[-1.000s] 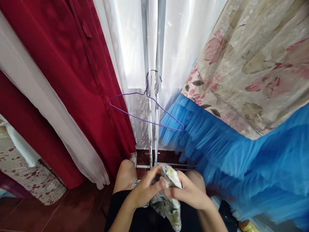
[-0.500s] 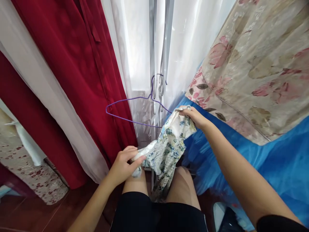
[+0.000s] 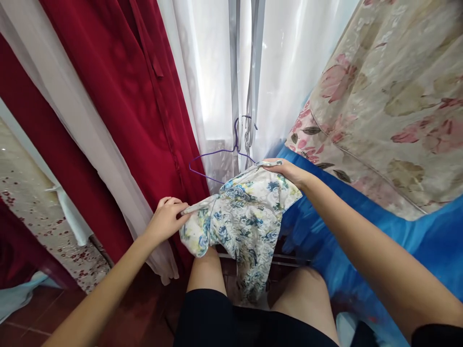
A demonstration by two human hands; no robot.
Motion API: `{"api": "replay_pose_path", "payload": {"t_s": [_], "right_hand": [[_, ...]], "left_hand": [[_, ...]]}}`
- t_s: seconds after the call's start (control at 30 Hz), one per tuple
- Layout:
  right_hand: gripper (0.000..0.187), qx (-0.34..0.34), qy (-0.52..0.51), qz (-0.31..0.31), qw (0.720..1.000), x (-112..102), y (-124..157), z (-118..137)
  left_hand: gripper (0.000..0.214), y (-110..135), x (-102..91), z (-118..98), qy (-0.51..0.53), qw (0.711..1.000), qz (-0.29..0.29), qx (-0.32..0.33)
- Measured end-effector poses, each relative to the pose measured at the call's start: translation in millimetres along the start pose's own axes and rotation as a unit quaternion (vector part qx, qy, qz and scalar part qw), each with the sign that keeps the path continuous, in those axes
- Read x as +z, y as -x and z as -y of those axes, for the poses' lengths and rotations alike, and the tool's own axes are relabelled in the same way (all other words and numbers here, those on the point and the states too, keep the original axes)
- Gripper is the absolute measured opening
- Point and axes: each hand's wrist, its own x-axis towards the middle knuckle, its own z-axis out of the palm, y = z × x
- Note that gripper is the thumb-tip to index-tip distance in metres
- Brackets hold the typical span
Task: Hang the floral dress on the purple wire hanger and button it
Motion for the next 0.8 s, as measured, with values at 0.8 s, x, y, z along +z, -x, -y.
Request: {"api": "replay_pose_path", "payload": {"t_s": [0.8], "right_hand": [[0.036, 0.101, 0.011, -0.006, 0.995, -46, 83, -31]], "left_hand": [[0.037, -115, -28.8, -40, 0.116, 0.972, -0.201, -0.025]]}}
